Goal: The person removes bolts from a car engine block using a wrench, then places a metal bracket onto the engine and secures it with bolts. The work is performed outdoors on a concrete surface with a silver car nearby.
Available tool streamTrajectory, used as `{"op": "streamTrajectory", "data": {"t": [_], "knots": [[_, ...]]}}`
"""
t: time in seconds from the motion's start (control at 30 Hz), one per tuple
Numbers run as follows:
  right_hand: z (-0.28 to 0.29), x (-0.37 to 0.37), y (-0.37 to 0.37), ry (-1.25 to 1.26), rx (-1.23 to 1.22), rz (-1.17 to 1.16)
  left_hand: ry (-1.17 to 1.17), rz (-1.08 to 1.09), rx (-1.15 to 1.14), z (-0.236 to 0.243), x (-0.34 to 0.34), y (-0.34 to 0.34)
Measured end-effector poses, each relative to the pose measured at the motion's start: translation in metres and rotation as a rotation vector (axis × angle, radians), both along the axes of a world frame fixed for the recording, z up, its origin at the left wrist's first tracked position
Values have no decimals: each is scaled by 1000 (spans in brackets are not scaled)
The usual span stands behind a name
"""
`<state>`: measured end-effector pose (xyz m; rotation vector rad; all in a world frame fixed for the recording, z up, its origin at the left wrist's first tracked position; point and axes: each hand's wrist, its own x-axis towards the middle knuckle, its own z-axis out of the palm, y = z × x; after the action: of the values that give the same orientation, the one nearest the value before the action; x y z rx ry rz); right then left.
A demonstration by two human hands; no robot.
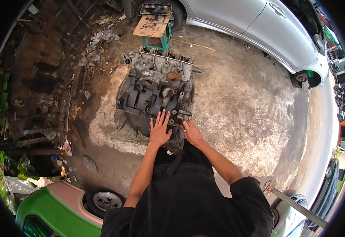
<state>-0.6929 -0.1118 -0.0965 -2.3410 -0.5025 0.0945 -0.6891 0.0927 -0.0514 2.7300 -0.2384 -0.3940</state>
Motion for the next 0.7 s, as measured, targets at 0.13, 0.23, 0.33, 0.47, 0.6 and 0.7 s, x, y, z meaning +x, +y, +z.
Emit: {"op": "streamTrajectory", "data": {"t": [0.13,0.23,0.33,0.47,0.6,0.7], "knots": [[-2,3,2,68,54,-71,-27,-72,65,-13,-8,-1],[-5,5,1,57,87,-72,-25,-80,56,-18,-10,-1],[-13,5,-3,-80,37,23,-19,-97,68,-18,-11,1],[-40,10,-6,77,221,-189,16,-112,69,-17,-8,2],[-70,36,0,486,701,-505,59,-115,75,-19,-6,4],[-74,56,-8,974,877,-647,81,-116,69,-21,-4,5]]}}
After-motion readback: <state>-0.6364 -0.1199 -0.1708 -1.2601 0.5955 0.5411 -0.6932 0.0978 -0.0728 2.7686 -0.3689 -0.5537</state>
